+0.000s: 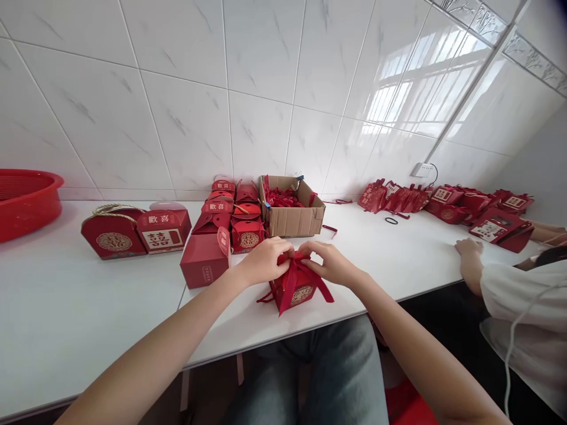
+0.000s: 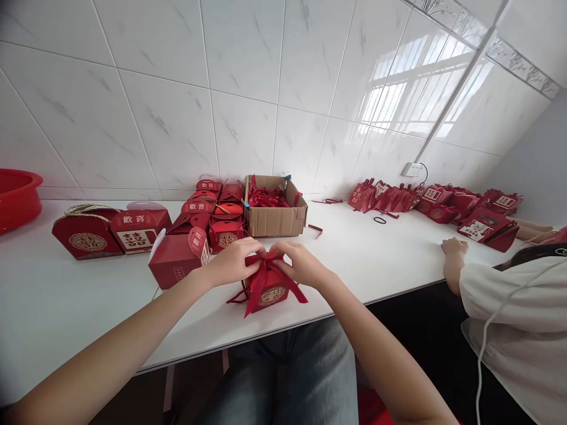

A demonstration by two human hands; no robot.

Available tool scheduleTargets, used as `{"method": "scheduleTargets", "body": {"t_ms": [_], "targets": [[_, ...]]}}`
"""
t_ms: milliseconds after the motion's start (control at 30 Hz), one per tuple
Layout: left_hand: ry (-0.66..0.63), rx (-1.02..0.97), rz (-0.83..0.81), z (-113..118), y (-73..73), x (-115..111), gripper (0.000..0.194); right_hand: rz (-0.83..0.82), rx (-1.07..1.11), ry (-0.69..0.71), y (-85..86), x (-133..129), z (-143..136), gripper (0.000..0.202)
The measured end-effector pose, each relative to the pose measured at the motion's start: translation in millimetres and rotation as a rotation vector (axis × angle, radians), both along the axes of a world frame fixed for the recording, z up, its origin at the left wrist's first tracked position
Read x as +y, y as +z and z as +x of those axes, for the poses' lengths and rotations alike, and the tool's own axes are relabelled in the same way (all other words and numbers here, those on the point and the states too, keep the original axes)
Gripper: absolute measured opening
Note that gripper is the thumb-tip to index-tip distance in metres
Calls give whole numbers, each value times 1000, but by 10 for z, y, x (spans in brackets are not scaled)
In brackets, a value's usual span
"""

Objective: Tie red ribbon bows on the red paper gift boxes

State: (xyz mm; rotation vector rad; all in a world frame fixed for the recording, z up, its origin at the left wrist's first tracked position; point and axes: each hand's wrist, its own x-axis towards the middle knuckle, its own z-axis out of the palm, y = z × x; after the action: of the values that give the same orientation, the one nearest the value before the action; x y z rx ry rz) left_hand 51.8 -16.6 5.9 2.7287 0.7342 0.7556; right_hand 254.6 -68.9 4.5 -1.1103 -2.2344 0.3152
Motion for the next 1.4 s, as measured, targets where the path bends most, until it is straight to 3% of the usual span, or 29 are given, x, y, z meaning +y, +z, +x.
{"method": "scheduleTargets", "body": {"t_ms": [167,467,633,833,967,1233,1400], "targets": [[-16,122,101,20,48,39,13,87,-93,22,-6,-36,28,27],[-53,269,130,-10,182,95,20,195,-308,7,-65,-48,48,43],[-42,213,63,-8,191,112,17,180,-334,7,-44,-51,32,42],[-90,236,-199,9,188,193,11,34,-144,4,44,-88,20,32],[-138,311,-308,50,178,273,10,-152,9,18,69,-75,17,28],[-153,313,-405,69,180,346,17,-490,193,82,88,-42,66,40],[-150,307,-411,41,212,322,10,-526,201,37,99,-46,47,46]]}}
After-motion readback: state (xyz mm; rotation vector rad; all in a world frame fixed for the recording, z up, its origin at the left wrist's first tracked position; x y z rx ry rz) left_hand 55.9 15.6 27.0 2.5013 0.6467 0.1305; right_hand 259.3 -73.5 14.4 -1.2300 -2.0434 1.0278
